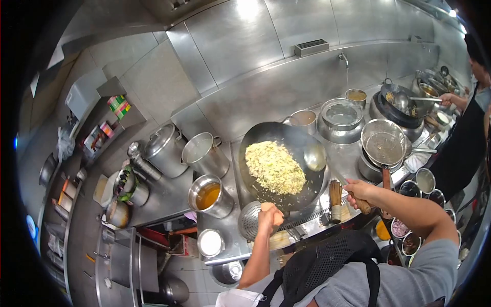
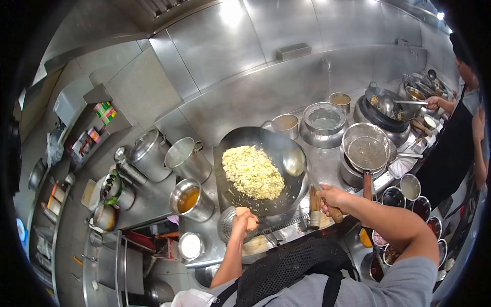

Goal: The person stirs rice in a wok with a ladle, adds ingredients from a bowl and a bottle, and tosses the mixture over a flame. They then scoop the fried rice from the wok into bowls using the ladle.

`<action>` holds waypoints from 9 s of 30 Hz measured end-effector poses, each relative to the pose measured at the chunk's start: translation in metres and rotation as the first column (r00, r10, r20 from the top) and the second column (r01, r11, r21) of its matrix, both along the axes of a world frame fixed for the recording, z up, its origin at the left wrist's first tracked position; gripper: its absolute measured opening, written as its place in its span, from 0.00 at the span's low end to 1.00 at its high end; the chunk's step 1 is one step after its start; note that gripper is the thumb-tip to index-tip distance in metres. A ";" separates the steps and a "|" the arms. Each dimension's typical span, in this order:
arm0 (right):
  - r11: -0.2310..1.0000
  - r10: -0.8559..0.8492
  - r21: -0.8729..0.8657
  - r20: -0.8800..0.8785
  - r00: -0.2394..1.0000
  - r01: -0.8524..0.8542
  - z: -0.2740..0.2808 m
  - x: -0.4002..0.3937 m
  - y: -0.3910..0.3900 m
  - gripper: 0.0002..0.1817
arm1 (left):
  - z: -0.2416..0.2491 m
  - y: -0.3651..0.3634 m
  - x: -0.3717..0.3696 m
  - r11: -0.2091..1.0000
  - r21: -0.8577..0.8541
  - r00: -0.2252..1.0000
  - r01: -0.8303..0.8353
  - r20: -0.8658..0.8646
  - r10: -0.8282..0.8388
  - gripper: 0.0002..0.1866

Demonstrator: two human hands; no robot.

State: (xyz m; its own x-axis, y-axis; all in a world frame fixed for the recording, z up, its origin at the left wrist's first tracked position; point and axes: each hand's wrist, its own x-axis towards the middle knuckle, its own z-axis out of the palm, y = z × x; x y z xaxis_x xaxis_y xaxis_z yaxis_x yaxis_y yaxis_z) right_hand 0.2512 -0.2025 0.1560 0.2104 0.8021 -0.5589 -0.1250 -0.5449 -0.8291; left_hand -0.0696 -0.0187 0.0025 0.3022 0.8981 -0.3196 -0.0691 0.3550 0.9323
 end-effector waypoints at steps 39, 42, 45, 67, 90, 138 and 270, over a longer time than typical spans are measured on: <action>0.927 0.376 -0.201 0.534 0.758 -0.318 -0.414 0.017 -0.090 0.31 | -0.029 -0.001 0.023 0.849 -0.525 0.959 -0.055 0.210 0.192 0.17; 0.926 0.374 -0.022 0.163 0.913 -0.376 -0.377 -0.013 -0.092 0.31 | -0.019 -0.001 0.020 0.850 -0.526 0.968 -0.046 0.188 0.168 0.17; 0.979 0.192 0.038 -0.485 0.853 -0.199 -0.328 -0.050 -0.079 0.36 | -0.048 0.011 0.001 0.831 -0.550 0.963 0.082 0.260 0.077 0.15; 0.955 -0.005 0.072 -0.966 0.258 0.288 -0.112 -0.174 0.027 0.20 | -0.060 0.036 -0.046 0.853 -0.292 0.894 0.433 0.260 -0.365 0.10; 0.438 -0.488 -0.163 -0.869 0.082 0.884 -0.067 -0.531 -0.647 0.13 | -0.059 -0.483 -0.167 -0.220 -0.406 0.211 0.887 0.781 -0.588 0.10; -0.033 -0.914 0.462 0.344 -0.214 0.886 -0.050 -0.608 -0.696 0.34 | -0.012 -0.495 -0.138 -0.296 -0.433 0.125 0.852 0.716 -0.687 0.04; 0.148 -0.098 -0.073 -0.993 -0.059 0.986 -0.171 -0.684 -0.561 0.21 | -0.066 -0.355 -0.260 -0.046 -0.587 0.143 0.808 0.272 -0.952 0.11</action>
State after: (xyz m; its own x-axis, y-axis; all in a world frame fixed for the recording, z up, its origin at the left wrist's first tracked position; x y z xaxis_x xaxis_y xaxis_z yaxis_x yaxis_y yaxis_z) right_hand -0.4329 -0.7630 -0.0153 0.6925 0.6483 -0.3164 -0.6581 0.7474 0.0911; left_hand -0.3295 -0.3735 -0.0634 0.5862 -0.4261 -0.6891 0.8099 0.3322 0.4835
